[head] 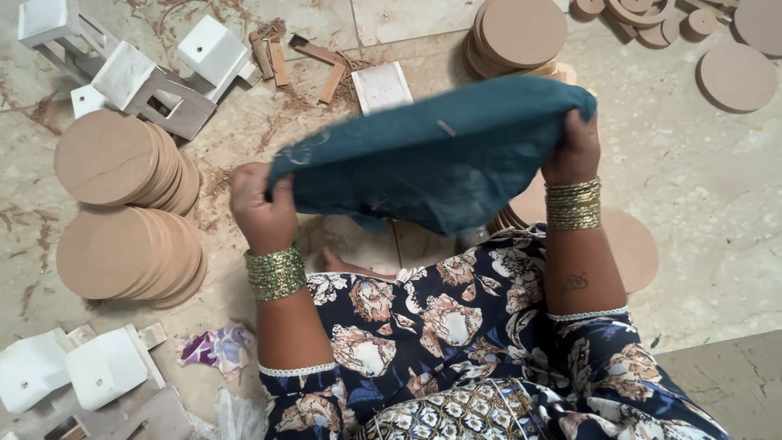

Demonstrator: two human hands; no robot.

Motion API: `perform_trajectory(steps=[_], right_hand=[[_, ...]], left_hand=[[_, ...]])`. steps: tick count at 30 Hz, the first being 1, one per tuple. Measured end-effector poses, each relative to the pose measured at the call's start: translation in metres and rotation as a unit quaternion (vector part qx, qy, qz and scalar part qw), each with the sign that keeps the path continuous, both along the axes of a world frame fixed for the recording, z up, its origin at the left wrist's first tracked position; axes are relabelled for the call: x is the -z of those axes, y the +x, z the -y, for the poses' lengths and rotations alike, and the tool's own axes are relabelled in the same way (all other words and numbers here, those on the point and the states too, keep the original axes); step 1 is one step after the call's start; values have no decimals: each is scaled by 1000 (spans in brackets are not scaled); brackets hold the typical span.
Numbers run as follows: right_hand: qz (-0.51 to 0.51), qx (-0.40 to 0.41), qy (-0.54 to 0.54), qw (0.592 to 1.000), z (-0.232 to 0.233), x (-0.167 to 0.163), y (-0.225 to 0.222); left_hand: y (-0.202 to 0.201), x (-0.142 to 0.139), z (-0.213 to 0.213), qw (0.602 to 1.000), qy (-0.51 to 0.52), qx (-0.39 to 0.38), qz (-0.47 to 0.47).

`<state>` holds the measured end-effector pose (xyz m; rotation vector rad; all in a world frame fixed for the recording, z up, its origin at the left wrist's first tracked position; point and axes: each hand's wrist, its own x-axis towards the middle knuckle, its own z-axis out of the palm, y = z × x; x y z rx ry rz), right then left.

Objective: The person sits on the floor and wipes a small white wooden stool with a dark cloth. They clean the top, sides, and legs of the stool, turning it over to reach different surfaces. The person also wipes a separate white wooden drawer-like piece with the same cloth.

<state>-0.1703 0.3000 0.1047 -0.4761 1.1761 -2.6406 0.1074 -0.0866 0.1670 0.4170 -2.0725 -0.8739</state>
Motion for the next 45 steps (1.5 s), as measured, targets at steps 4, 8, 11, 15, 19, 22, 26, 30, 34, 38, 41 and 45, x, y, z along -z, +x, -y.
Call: perform_trajectory(steps=[4,8,11,15,19,22,26,30,34,38,41,45], right_hand=[[-210,118,162,957,-2,-10,9],[-244,39,133,960,-7,-23,17],[-253,-51,85,962,-12,-34,19],[-116,58,226,965,-2,-42,26],[-192,143,382,893,31,-41,48],[-220,82,347,908,58,-39,78],[-444,-5,397,803,79,-40,113],[-383,-39,440,811,78,-48,120],[-357,31,374,855,69,-54,110],[-294,107,291,904,64,-51,107],[-330,165,324,871,64,-43,115],[-326,32,339,882,67,-29,133]], left_hand=[[-13,9,0,988,8,-65,-143],[-10,34,12,960,133,81,-234],[-9,56,29,809,443,257,-289],[-21,81,31,866,420,153,-227],[-37,73,2,864,447,54,-226],[-39,51,-53,871,454,113,-148],[-28,34,-143,903,276,329,36],[-27,39,-156,918,74,388,-29],[-42,51,-155,927,301,208,79],[-51,61,-177,791,555,257,15],[-50,76,-187,685,665,297,20],[-59,115,-162,504,789,351,-11]])
